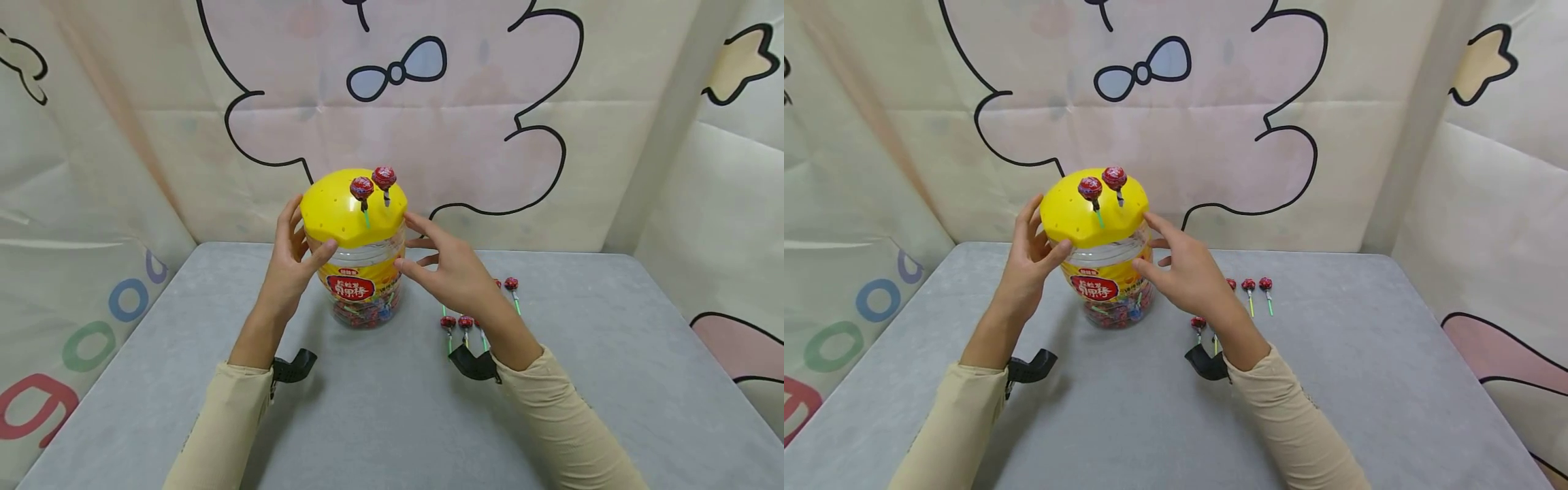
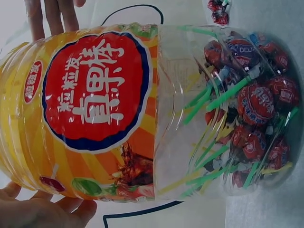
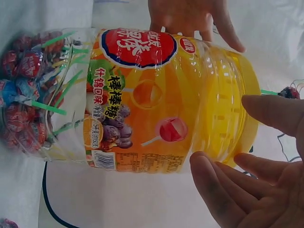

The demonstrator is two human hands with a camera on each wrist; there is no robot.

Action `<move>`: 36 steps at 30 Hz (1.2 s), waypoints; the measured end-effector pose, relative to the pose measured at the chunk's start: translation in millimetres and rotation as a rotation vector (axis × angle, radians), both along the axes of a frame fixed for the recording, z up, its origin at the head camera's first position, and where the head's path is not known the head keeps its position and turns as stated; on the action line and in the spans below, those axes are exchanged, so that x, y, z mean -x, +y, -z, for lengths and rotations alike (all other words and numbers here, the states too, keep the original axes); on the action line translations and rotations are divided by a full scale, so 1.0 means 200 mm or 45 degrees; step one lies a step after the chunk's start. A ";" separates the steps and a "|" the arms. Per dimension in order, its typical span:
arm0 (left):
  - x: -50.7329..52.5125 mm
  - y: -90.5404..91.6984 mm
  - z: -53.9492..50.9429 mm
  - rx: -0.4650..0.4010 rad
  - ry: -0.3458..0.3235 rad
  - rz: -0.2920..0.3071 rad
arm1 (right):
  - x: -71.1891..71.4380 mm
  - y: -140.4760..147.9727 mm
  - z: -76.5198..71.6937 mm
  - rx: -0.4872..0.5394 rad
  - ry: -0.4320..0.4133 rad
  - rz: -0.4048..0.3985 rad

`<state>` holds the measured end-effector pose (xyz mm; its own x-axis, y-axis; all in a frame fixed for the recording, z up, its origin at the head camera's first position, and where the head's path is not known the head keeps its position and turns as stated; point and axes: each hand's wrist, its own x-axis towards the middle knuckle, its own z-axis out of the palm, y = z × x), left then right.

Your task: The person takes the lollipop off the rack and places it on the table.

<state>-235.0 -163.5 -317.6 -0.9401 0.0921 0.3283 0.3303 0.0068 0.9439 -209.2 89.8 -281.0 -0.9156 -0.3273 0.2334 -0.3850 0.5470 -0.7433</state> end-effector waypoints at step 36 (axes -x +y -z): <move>-0.10 0.10 -0.06 0.201 -0.080 -0.329 | 0.17 -0.02 -0.22 0.006 0.370 -0.087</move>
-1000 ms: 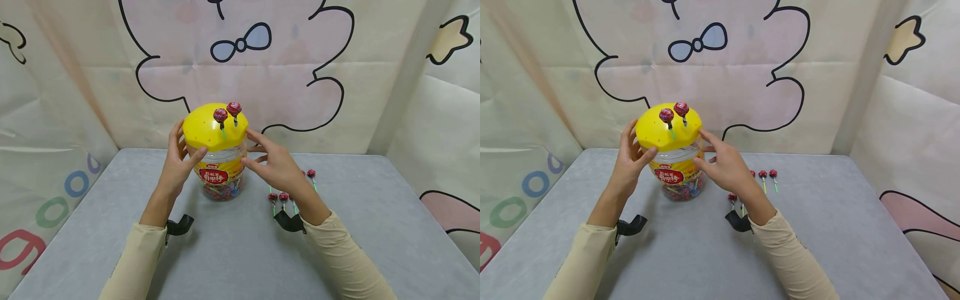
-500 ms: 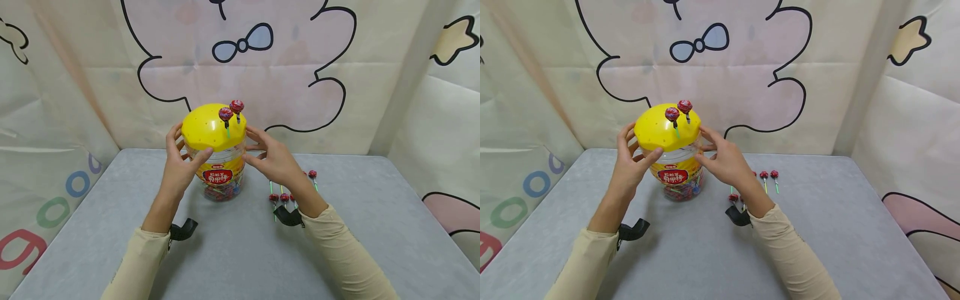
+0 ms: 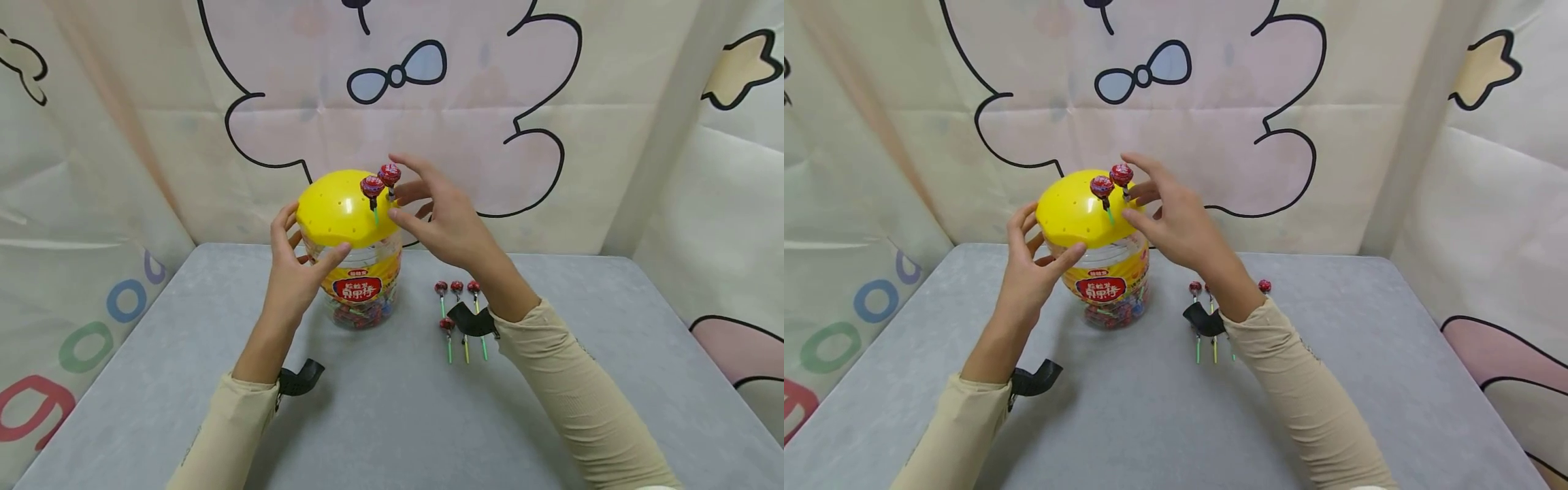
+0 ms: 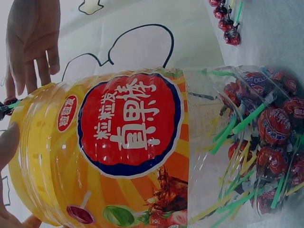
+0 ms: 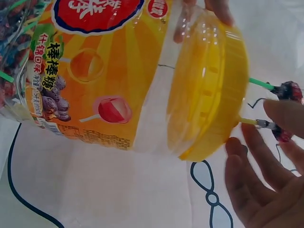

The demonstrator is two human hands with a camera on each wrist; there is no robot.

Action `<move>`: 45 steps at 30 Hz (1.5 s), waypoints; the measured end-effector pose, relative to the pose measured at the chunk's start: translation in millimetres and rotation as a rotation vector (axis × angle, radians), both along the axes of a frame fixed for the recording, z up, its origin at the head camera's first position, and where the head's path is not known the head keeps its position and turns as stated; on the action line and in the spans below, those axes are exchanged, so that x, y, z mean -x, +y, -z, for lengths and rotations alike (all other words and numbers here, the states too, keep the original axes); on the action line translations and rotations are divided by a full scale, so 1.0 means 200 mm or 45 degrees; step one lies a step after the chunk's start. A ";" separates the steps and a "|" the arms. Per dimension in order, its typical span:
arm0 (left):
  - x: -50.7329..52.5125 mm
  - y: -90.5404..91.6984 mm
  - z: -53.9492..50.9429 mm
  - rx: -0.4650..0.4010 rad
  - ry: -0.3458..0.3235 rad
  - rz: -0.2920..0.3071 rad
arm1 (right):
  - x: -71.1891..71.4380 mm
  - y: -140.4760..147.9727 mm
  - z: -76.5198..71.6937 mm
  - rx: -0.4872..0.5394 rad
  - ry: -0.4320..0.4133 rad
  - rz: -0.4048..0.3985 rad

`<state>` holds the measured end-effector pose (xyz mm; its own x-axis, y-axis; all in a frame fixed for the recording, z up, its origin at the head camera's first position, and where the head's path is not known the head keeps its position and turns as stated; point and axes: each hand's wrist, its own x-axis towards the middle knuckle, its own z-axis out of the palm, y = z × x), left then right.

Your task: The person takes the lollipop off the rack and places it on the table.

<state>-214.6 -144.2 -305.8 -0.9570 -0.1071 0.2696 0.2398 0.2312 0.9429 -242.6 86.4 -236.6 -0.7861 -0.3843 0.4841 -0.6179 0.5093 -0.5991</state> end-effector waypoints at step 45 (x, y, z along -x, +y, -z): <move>0.02 -0.04 0.00 0.075 -0.040 0.012 | -0.08 0.11 0.07 0.107 0.226 0.098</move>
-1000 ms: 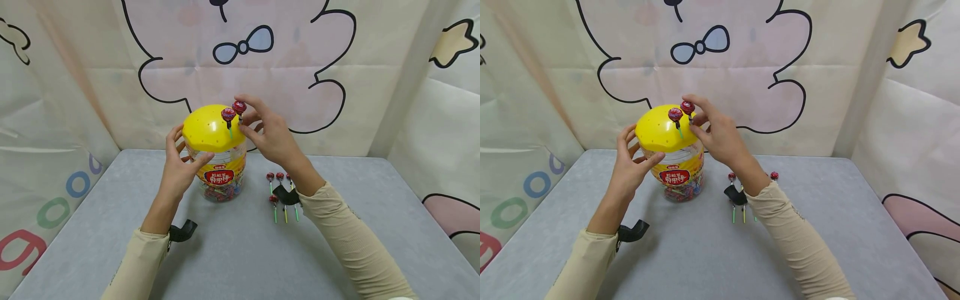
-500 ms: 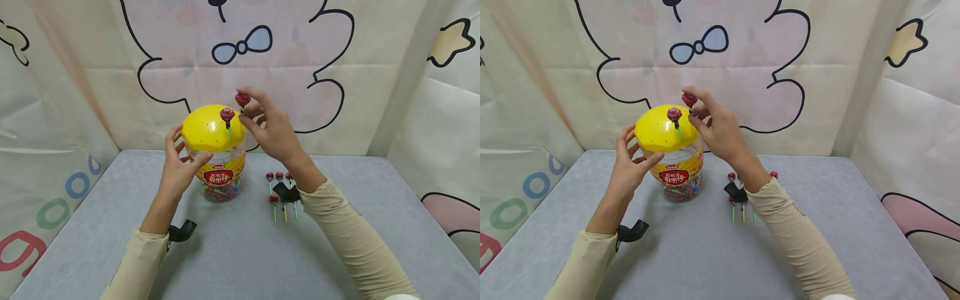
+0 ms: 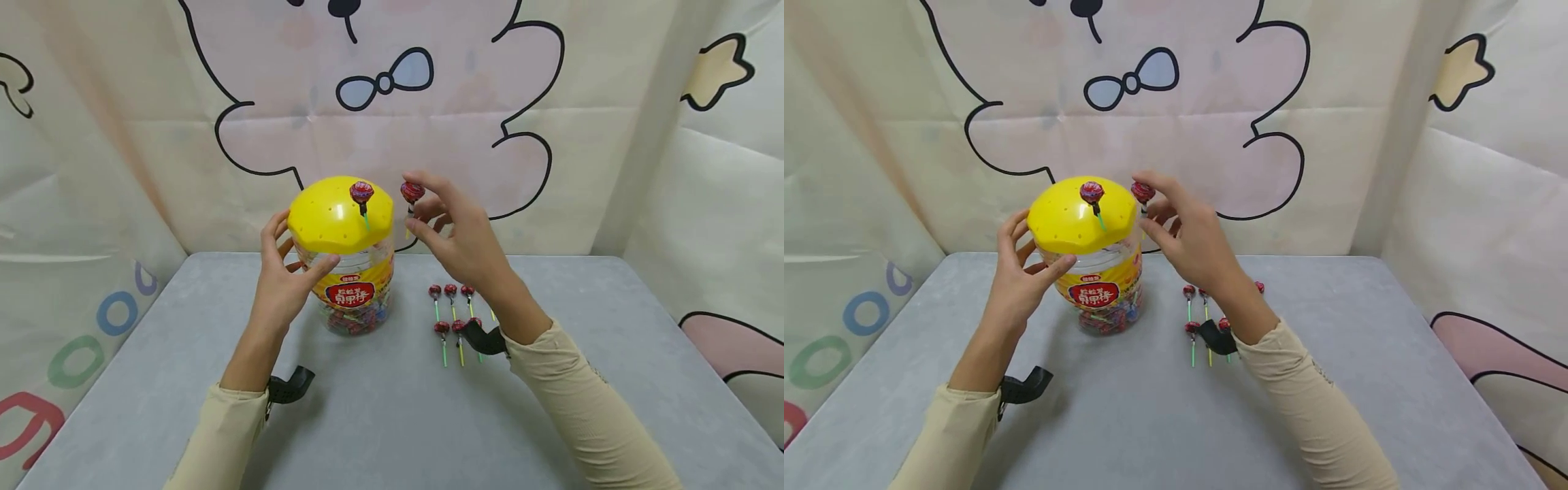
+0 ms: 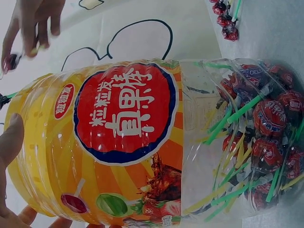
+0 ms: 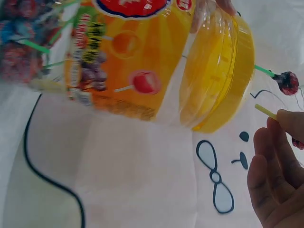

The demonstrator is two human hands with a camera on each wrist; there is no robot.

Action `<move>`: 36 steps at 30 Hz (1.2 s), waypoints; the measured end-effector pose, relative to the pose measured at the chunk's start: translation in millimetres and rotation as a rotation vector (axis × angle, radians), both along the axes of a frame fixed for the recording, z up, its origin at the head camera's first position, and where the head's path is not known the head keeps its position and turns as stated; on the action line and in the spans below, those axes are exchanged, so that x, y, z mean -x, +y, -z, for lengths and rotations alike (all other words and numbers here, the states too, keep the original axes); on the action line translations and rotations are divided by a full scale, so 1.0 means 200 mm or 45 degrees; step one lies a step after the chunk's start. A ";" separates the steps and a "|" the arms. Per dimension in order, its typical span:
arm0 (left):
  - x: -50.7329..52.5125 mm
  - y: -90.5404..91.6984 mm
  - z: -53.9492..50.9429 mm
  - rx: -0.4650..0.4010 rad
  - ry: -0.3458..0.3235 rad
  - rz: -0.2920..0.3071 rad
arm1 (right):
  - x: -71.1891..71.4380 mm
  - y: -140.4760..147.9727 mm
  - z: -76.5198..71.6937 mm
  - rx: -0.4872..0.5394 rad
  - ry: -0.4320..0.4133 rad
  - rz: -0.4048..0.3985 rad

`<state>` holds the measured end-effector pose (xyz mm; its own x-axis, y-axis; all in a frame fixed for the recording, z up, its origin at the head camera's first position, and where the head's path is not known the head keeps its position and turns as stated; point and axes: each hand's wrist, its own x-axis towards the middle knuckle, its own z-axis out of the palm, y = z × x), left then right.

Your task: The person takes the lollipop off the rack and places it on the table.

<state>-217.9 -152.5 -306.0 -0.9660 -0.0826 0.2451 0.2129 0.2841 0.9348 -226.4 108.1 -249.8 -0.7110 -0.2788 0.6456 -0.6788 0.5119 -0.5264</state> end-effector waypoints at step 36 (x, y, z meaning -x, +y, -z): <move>-0.02 0.00 0.01 -0.003 0.022 -0.007 | -0.33 0.48 0.33 -0.302 -0.409 0.244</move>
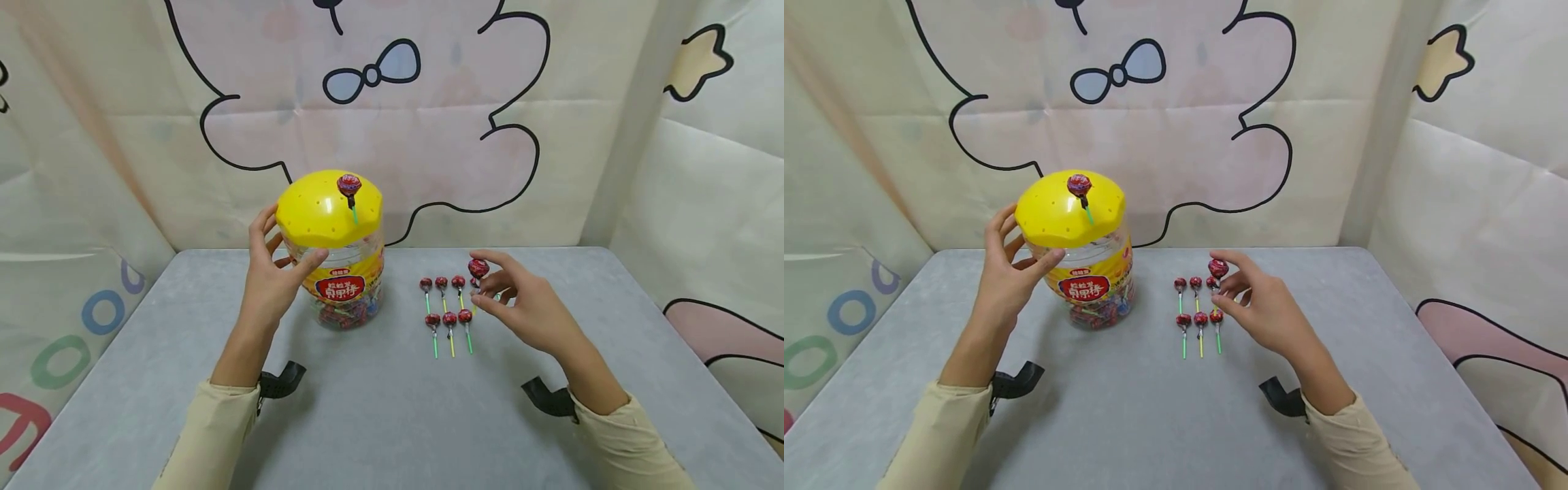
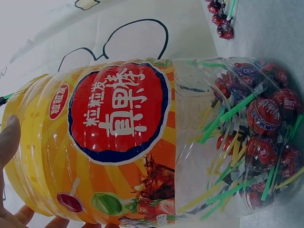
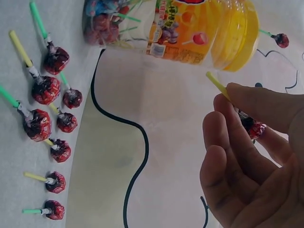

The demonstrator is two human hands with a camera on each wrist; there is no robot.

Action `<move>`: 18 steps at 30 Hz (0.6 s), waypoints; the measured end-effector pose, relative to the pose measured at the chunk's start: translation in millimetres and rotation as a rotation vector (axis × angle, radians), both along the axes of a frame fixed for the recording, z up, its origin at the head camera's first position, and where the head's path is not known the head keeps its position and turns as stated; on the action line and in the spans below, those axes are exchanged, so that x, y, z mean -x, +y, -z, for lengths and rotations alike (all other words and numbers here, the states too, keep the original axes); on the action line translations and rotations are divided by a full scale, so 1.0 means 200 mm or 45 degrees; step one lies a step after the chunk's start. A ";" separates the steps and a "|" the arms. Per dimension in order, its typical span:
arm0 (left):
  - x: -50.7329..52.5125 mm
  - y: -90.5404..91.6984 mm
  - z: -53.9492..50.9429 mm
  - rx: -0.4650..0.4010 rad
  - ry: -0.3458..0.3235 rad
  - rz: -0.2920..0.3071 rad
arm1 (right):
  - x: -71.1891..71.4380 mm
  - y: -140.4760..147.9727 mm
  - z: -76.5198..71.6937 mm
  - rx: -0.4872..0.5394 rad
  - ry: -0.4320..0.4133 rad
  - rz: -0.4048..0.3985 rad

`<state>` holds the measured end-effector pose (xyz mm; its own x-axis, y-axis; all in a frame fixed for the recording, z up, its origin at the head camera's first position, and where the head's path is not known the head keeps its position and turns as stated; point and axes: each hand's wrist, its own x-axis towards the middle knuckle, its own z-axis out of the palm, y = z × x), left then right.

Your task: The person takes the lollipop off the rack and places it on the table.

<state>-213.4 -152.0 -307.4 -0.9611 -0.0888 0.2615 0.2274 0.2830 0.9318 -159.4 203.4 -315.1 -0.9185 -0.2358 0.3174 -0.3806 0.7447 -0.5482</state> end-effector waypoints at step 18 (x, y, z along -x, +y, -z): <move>0.00 0.00 0.00 -0.003 -0.004 0.014 | 0.07 0.07 0.07 -0.048 -0.178 0.021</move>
